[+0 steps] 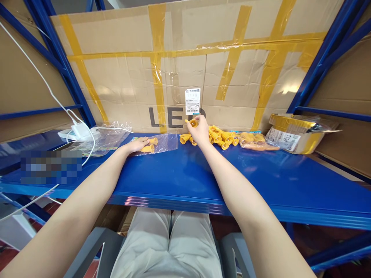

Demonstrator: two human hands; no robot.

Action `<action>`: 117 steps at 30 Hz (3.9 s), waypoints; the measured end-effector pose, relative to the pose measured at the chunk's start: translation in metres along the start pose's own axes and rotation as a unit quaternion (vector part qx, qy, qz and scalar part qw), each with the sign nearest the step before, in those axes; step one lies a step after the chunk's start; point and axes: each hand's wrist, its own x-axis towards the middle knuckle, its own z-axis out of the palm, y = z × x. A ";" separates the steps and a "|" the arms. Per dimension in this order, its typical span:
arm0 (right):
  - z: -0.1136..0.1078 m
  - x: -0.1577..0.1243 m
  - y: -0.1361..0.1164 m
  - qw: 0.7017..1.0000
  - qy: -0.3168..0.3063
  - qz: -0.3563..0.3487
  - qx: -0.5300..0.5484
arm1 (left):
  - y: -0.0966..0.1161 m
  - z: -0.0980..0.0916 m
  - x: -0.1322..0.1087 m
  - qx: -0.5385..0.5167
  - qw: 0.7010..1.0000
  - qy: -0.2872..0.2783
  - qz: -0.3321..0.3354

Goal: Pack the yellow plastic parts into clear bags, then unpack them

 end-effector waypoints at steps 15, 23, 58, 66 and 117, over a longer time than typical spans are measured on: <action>0.012 -0.048 -0.068 0.923 -0.279 -0.117 -0.237 | 0.000 0.001 0.001 -0.008 1.000 -0.007 0.006; 0.020 -0.038 -0.050 0.949 -0.282 -0.067 -0.127 | -0.004 0.004 0.006 0.002 1.000 -0.006 0.019; 0.005 -0.031 -0.045 0.906 -0.314 -0.057 -0.277 | 0.011 0.001 0.000 -0.087 0.994 -0.004 0.067; 0.009 -0.036 -0.045 0.907 -0.307 -0.074 -0.279 | 0.015 0.002 -0.003 -0.107 0.991 0.084 -0.008; 0.029 -0.040 -0.031 0.947 -0.291 -0.122 -0.057 | 0.011 0.009 -0.004 -0.245 0.963 0.108 -0.030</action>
